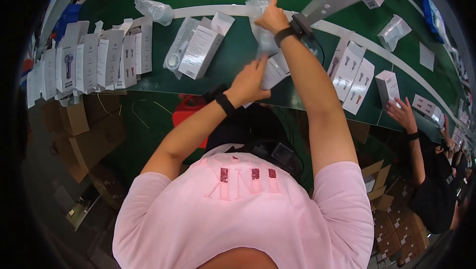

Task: Packaging bubble-wrapped products into cardboard boxes on a factory assembly line.

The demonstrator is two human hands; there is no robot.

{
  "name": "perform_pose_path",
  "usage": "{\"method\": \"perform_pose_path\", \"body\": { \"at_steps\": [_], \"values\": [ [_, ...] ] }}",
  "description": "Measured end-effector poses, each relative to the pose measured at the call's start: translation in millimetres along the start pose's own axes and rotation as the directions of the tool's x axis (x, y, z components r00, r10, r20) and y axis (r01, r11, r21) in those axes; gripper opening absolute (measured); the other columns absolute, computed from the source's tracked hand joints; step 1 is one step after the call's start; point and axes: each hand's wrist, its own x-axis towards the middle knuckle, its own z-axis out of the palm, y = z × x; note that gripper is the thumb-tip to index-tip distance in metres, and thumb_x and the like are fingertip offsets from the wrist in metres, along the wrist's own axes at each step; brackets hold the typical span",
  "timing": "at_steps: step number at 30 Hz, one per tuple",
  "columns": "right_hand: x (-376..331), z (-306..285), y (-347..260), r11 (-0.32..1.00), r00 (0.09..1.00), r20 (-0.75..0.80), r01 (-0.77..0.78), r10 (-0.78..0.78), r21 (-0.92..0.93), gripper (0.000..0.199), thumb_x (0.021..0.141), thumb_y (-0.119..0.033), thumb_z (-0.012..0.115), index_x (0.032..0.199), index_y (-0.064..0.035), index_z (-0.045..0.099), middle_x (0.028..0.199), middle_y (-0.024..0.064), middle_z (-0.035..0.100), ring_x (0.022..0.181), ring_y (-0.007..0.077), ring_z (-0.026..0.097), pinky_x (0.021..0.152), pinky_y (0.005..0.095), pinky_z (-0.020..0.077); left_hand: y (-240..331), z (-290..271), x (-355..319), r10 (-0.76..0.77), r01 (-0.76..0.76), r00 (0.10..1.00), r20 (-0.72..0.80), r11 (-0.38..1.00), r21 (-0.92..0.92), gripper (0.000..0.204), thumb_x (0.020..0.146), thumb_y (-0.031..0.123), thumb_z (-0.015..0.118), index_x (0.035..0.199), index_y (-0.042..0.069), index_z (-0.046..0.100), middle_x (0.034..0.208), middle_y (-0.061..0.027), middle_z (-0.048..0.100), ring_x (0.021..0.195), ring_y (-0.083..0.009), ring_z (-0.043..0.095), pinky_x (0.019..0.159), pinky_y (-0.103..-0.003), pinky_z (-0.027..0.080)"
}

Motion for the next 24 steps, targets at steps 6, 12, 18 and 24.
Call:
{"method": "perform_pose_path", "body": {
  "at_steps": [6, 12, 18, 24],
  "values": [
    [-58, -49, -59, 0.891, 0.942, -0.326, 0.212, -0.077, 0.402, 0.103, 0.067, -0.022, 0.077, 0.145, 0.0028, 0.014, 0.123, 0.0297, 0.053, 0.104, 0.035, 0.061, 0.088, 0.037, 0.0497, 4, -65, -17, -0.099, -0.127, 0.798, -0.594, 0.936, -0.327, 0.112, 0.064, 0.033, 0.085, 0.145, -0.003, 0.017, 0.14, -0.0284, 0.033, 0.129, -0.0395, 0.035, 0.105, -0.042, 0.034],
    [-170, -134, -148, 0.772, 0.637, -0.605, 0.633, -0.478, 0.056, 0.071, 0.065, -0.009, 0.082, 0.128, -0.0042, 0.047, 0.116, 0.0177, 0.057, 0.096, 0.0297, 0.061, 0.087, 0.0376, 0.0485, -1, -138, -44, -0.126, -0.33, 0.897, -0.423, 0.445, -0.833, 0.051, 0.078, 0.017, 0.076, 0.12, -0.003, 0.054, 0.105, -0.0069, 0.064, 0.098, -0.0139, 0.058, 0.087, -0.028, 0.045],
    [-240, -164, -184, 0.505, 0.352, -0.379, 0.729, -0.856, -0.462, 0.04, 0.063, 0.003, 0.073, 0.102, -0.001, 0.066, 0.085, 0.0083, 0.06, 0.075, 0.025, 0.054, 0.064, 0.0336, 0.0424, 16, -153, -91, 0.0, -0.038, 0.999, -0.04, -0.296, -0.955, 0.047, 0.085, 0.019, 0.07, 0.125, 0.002, 0.051, 0.117, -0.0076, 0.06, 0.107, -0.0165, 0.058, 0.094, -0.032, 0.045],
    [-246, -151, -185, 0.528, 0.352, -0.423, 0.728, -0.835, -0.437, 0.054, 0.064, -0.004, 0.077, 0.115, 0.0008, 0.061, 0.092, 0.01, 0.057, 0.079, 0.0259, 0.055, 0.073, 0.037, 0.0459, 30, -153, -104, 0.149, 0.15, 0.984, 0.096, -0.416, -0.897, 0.047, 0.086, 0.021, 0.069, 0.125, 0.002, 0.05, 0.121, -0.0069, 0.059, 0.109, -0.0182, 0.057, 0.095, -0.033, 0.045]
  ]
}}
